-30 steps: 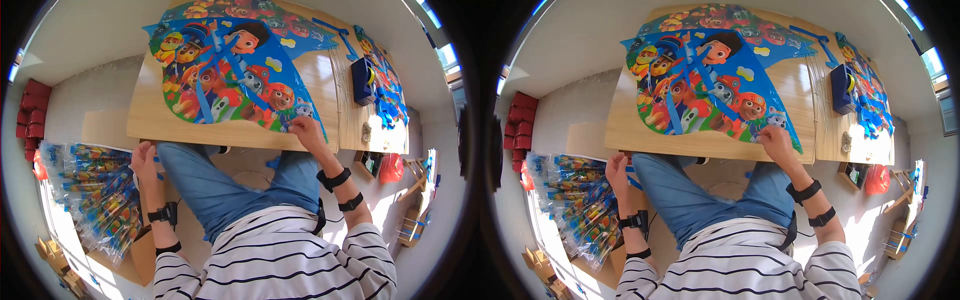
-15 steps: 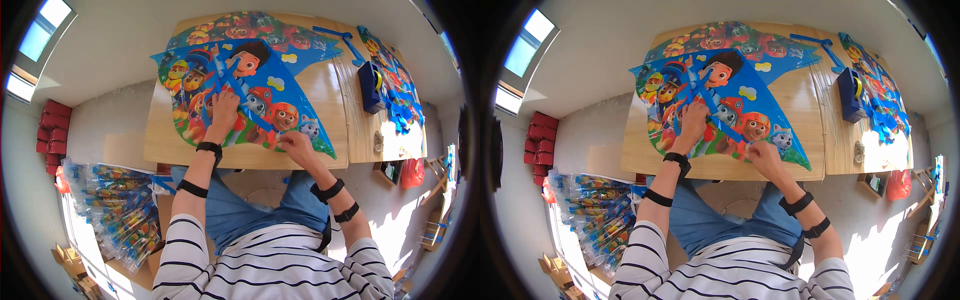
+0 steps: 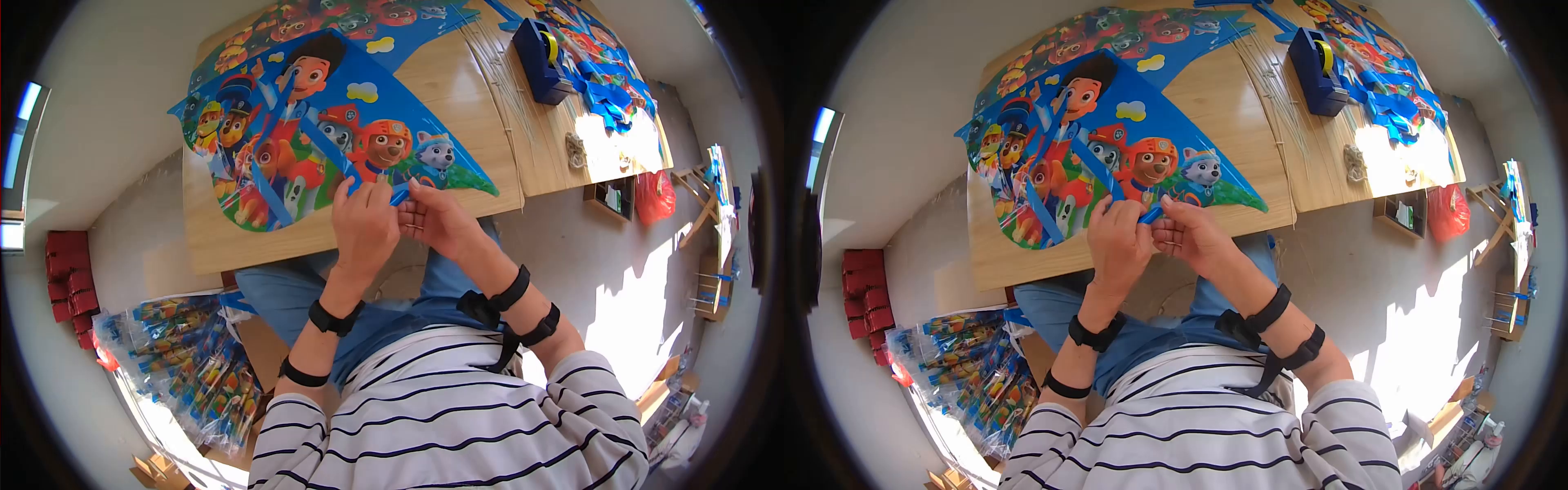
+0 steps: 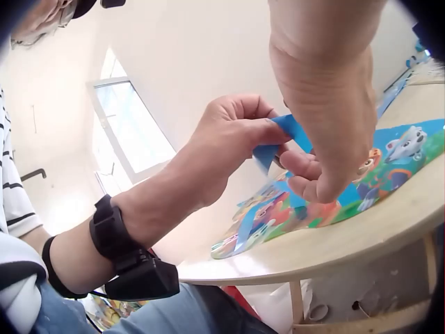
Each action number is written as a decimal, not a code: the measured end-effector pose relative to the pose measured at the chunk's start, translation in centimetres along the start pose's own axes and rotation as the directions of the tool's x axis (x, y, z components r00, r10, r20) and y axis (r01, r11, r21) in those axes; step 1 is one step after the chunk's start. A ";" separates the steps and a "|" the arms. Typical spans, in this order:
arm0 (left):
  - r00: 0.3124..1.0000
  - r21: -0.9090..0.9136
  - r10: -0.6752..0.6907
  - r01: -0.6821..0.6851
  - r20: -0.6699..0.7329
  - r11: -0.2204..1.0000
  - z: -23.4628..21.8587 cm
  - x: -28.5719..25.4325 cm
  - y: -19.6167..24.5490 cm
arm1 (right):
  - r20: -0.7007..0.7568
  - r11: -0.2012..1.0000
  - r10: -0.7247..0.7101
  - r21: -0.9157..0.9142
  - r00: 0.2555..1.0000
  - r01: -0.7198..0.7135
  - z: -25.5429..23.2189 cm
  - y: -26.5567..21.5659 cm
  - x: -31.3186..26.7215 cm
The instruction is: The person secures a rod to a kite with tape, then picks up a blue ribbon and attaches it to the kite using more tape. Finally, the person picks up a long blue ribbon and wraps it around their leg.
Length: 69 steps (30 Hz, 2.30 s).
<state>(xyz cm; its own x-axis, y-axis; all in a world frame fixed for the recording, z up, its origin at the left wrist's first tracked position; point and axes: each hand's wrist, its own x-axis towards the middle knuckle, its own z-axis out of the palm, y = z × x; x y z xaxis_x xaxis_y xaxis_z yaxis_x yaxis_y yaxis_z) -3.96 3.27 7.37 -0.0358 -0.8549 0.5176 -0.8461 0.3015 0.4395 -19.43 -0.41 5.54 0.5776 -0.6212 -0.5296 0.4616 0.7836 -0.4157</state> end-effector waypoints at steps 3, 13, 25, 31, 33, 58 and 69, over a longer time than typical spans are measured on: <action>0.997 -0.112 -0.068 0.070 0.028 0.991 -0.2 -0.3 1.2 | -0.047 0.984 0.034 0.177 0.998 -0.025 -1.5 0.2 0.7; 0.813 -0.641 -0.476 0.568 0.336 0.516 -0.9 -1.0 1.4 | 0.111 0.946 -0.145 0.307 0.983 0.105 -2.6 -2.5 -0.4; 0.839 0.396 -0.525 0.438 0.143 0.807 0.2 -5.0 -10.9 | -0.083 0.906 -0.367 -0.257 0.926 0.336 -5.8 -2.9 0.4; 0.803 0.422 -0.530 0.396 0.272 0.815 -0.7 -1.7 -14.4 | -0.041 0.842 -0.407 -0.404 0.912 0.357 -5.5 -2.2 0.6; 0.792 0.459 -0.546 0.391 0.273 0.798 -1.4 0.3 -16.0 | -0.016 0.850 -0.390 -0.390 0.921 0.353 -5.4 -2.2 0.7; 0.564 0.145 -0.785 0.780 0.257 0.608 -16.8 -14.7 -10.5 | 0.128 0.972 -0.231 0.002 0.964 0.233 -4.6 -5.3 -3.2; 0.744 -0.598 -0.307 0.663 0.593 0.451 -3.8 -1.9 0.2 | 0.154 0.980 -0.076 -0.172 0.985 0.103 -0.4 -1.8 -4.5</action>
<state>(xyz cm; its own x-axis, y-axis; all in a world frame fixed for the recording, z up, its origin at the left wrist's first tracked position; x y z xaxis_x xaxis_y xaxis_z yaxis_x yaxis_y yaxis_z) -2.03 6.54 9.29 -0.0823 -0.9793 -0.1850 -0.0872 -0.1779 0.9802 -23.20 0.98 8.37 0.6377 -0.6725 -0.3757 0.3959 0.7045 -0.5890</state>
